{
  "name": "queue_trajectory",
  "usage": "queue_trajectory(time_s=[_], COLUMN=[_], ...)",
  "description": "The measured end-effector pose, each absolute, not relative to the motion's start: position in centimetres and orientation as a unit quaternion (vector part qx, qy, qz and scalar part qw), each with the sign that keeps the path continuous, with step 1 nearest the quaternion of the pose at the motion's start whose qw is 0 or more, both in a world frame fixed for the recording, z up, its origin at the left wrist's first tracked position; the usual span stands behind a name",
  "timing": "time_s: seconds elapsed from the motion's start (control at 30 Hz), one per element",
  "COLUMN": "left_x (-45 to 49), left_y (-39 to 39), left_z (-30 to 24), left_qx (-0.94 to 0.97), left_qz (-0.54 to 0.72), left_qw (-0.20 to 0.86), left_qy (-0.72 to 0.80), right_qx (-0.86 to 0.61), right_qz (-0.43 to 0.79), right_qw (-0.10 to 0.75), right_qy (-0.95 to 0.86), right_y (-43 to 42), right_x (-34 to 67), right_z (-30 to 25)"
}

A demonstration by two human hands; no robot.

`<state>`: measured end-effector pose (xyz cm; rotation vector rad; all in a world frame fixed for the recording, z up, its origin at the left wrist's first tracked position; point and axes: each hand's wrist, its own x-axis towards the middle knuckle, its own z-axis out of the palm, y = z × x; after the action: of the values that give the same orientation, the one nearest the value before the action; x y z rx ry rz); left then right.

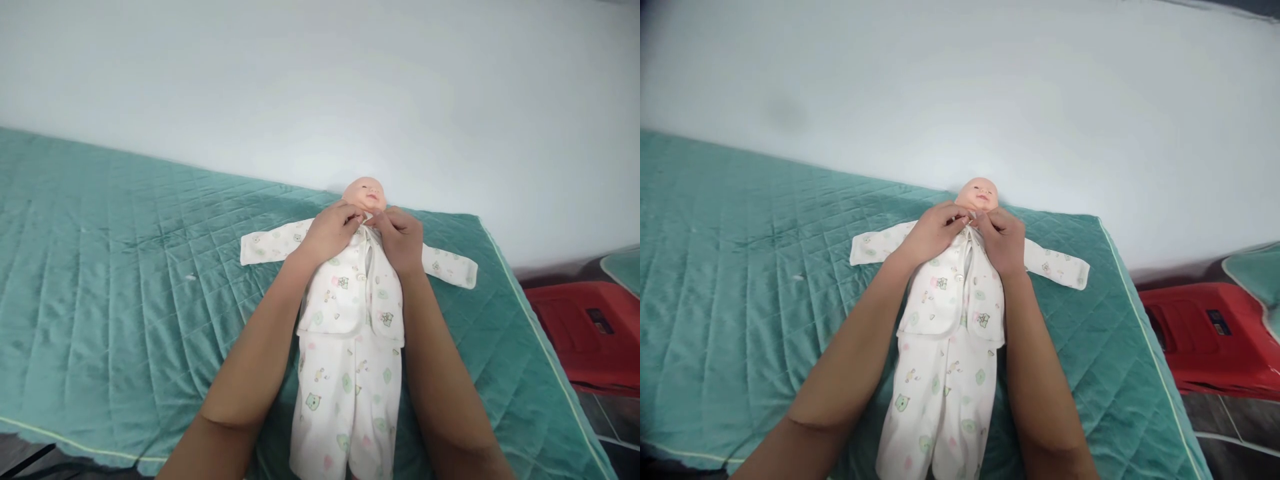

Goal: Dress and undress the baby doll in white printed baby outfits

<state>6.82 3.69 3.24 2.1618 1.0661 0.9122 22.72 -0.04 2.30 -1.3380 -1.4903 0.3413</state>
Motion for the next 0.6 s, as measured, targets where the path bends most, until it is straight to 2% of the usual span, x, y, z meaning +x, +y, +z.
queue_trajectory(time_s=[0.3, 0.47, 0.6], left_x=[6.9, 6.5, 6.1], left_y=[4.0, 2.3, 0.0], left_z=[2.6, 3.0, 2.7], left_qx=[0.788, 0.745, 0.718], left_qz=[0.383, 0.426, 0.455], left_qw=[0.280, 0.307, 0.324], left_qy=[0.392, 0.410, 0.415], right_qx=[-0.613, -0.619, -0.592], right_qz=[0.111, 0.090, 0.025], right_qw=[0.496, 0.450, 0.506], right_qy=[-0.604, -0.637, -0.627], right_y=[0.1, -1.2, -4.2], right_x=[22.8, 22.7, 22.0], right_z=[2.5, 2.9, 2.4])
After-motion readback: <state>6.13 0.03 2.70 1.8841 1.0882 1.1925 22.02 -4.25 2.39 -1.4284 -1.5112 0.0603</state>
